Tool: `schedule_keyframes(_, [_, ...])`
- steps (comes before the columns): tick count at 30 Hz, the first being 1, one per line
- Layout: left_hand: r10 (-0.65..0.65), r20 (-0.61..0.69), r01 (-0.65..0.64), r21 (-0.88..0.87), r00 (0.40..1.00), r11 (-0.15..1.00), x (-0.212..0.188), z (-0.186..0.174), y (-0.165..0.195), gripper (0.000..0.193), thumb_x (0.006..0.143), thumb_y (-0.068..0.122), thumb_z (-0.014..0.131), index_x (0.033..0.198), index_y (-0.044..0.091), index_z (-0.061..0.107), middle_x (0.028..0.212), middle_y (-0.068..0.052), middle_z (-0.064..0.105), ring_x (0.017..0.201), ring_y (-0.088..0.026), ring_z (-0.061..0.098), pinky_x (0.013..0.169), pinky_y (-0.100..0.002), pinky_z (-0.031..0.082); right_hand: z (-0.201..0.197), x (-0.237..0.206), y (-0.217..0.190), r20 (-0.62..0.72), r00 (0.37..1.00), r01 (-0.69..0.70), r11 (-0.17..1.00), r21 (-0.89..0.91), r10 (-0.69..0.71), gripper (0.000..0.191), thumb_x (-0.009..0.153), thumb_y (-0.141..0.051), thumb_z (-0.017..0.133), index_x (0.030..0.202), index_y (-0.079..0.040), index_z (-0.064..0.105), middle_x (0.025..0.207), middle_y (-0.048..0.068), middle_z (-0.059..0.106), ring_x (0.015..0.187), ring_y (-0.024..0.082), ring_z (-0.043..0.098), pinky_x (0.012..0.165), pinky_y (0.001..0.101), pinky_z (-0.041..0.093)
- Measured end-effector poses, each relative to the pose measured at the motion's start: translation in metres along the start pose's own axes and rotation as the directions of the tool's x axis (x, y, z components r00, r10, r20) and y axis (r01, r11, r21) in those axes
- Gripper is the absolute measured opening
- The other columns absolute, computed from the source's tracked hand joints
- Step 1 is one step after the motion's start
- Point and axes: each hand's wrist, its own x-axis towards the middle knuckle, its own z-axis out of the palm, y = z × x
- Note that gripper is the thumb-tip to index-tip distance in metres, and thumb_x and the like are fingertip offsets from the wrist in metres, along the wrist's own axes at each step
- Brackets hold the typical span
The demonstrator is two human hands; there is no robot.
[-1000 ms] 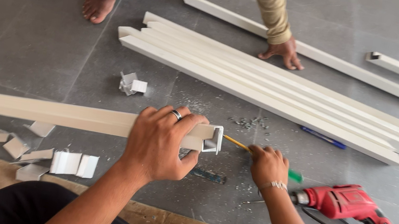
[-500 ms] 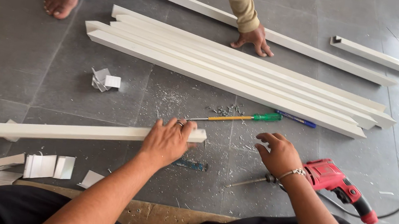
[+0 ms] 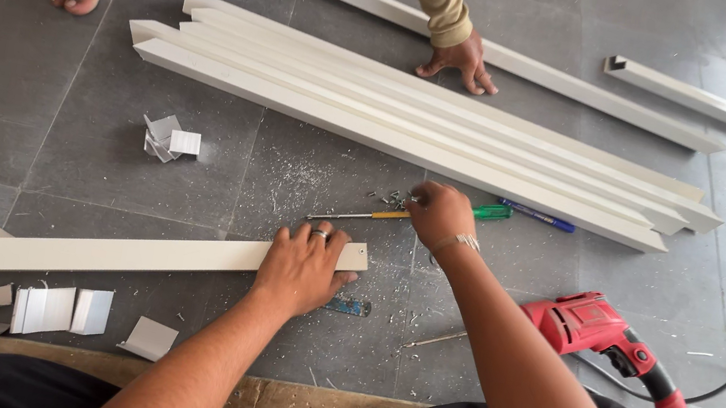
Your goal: The person sits on the floor and assembles white plastic moldings by attaching small metal brackets. They use a red power drill to drive screws into the brackets and a manual screwdriver to tighten them. The person also uses a square tool to check alignment and a pen to mark the pieces.
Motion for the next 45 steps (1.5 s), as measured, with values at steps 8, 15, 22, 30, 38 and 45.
schedule_keyframes(8, [0.025,0.000,-0.024,-0.125,1.000,0.992,0.004,-0.004,-0.002,0.060,0.091,0.052,0.070,0.127,0.008,0.049,0.116,-0.014,0.066,0.107,-0.027,0.068,0.079,-0.044,0.060,0.006,0.018,-0.017,0.153,0.981,-0.103,0.986,-0.133,0.124,0.014,0.092,-0.026,0.072,0.097,-0.015,0.080,0.098,0.009,0.078,0.093,0.027,0.075,0.091,0.0403,0.058])
schedule_keyframes(15, [0.068,-0.005,-0.068,-0.156,0.998,0.985,0.009,-0.003,0.008,0.056,0.088,0.048,0.074,0.127,0.014,0.055,0.116,-0.011,0.067,0.106,-0.025,0.068,0.081,-0.041,0.060,0.000,0.013,-0.004,0.144,0.982,-0.111,0.991,-0.079,0.122,0.018,0.087,-0.027,0.076,0.100,-0.016,0.079,0.099,0.009,0.078,0.094,0.028,0.074,0.090,0.0391,0.058])
schedule_keyframes(22, [0.092,0.039,-0.086,-0.125,0.995,0.988,0.013,-0.004,0.006,0.063,0.089,0.053,0.070,0.137,0.016,0.054,0.119,-0.009,0.067,0.110,-0.022,0.067,0.085,-0.040,0.059,0.003,0.019,-0.019,0.121,0.974,-0.169,0.972,-0.164,0.190,0.014,0.091,-0.023,0.074,0.101,-0.017,0.081,0.099,0.014,0.077,0.095,0.033,0.073,0.089,0.0422,0.058])
schedule_keyframes(30, [0.084,0.029,-0.084,-0.002,0.996,0.996,0.012,-0.008,0.011,0.070,0.089,0.068,0.058,0.138,0.019,0.052,0.131,-0.014,0.061,0.116,-0.027,0.064,0.088,-0.045,0.057,-0.002,0.014,-0.022,0.135,0.970,-0.185,0.975,-0.126,0.202,0.015,0.081,-0.018,0.077,0.095,-0.021,0.082,0.100,0.009,0.078,0.095,0.029,0.074,0.090,0.0387,0.059])
schedule_keyframes(38, [0.041,0.018,-0.042,0.064,0.999,0.997,0.011,-0.008,0.021,0.069,0.092,0.067,0.059,0.136,0.015,0.054,0.129,-0.013,0.063,0.114,-0.026,0.064,0.092,-0.052,0.053,-0.012,0.010,-0.006,0.123,0.949,-0.312,0.915,0.256,0.289,0.020,0.085,-0.008,0.072,0.102,-0.014,0.080,0.101,0.010,0.079,0.088,0.021,0.078,0.089,0.0331,0.062])
schedule_keyframes(45, [0.102,-0.111,-0.101,0.020,0.989,0.995,0.019,0.003,0.023,0.065,0.086,0.065,0.064,0.133,0.021,0.055,0.125,-0.013,0.064,0.111,-0.027,0.064,0.086,-0.053,0.053,-0.037,-0.043,0.025,0.478,0.829,-0.556,0.506,0.659,0.290,0.022,0.087,0.003,0.069,0.108,0.004,0.075,0.103,0.017,0.078,0.088,0.024,0.077,0.089,0.0363,0.066])
